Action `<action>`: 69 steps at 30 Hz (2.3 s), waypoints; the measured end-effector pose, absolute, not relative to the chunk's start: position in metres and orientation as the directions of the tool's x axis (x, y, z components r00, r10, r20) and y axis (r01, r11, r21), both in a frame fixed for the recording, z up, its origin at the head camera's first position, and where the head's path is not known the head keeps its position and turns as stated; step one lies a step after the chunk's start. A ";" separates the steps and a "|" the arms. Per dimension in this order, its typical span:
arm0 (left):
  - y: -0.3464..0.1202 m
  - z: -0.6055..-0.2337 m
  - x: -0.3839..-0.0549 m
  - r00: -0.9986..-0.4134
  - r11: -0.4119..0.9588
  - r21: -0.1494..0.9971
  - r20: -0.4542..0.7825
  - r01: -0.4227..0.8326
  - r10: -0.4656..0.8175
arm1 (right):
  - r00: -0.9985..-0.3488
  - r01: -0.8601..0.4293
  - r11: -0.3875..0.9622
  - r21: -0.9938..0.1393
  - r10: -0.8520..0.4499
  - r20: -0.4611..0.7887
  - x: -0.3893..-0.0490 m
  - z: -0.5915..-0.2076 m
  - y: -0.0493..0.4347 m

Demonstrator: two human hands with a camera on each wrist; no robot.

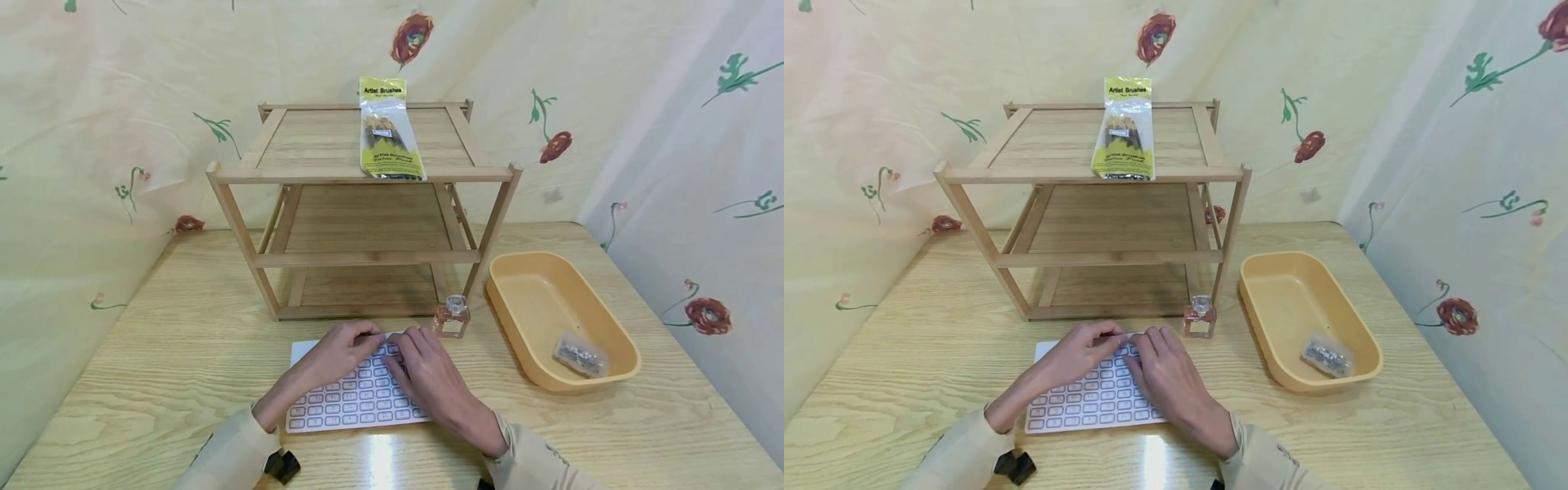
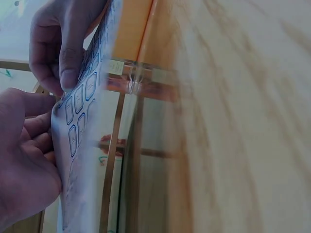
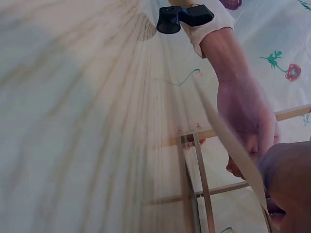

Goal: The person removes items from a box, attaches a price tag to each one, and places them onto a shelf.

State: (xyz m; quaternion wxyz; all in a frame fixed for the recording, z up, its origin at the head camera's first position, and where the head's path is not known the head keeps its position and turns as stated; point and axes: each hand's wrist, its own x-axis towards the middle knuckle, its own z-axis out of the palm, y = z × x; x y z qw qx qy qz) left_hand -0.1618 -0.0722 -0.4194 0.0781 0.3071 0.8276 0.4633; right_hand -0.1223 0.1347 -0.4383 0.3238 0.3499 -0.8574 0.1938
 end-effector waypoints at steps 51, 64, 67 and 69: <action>-0.071 -0.417 -0.162 -0.812 0.483 0.752 0.118 0.449 0.572 | -0.670 -0.686 0.672 -0.279 -0.432 0.604 -0.120 -0.443 0.131; -0.070 -0.419 -0.167 -0.792 0.480 0.724 0.148 0.495 0.593 | -0.668 -0.706 0.622 -0.337 -0.427 0.610 -0.119 -0.444 0.133; -0.070 -0.420 -0.168 -0.790 0.471 0.738 0.136 0.484 0.598 | -0.676 -0.704 0.609 -0.365 -0.418 0.607 -0.118 -0.444 0.133; -0.070 -0.421 -0.168 -0.789 0.464 0.747 0.130 0.476 0.601 | -0.692 -0.695 0.601 -0.395 -0.409 0.595 -0.118 -0.444 0.133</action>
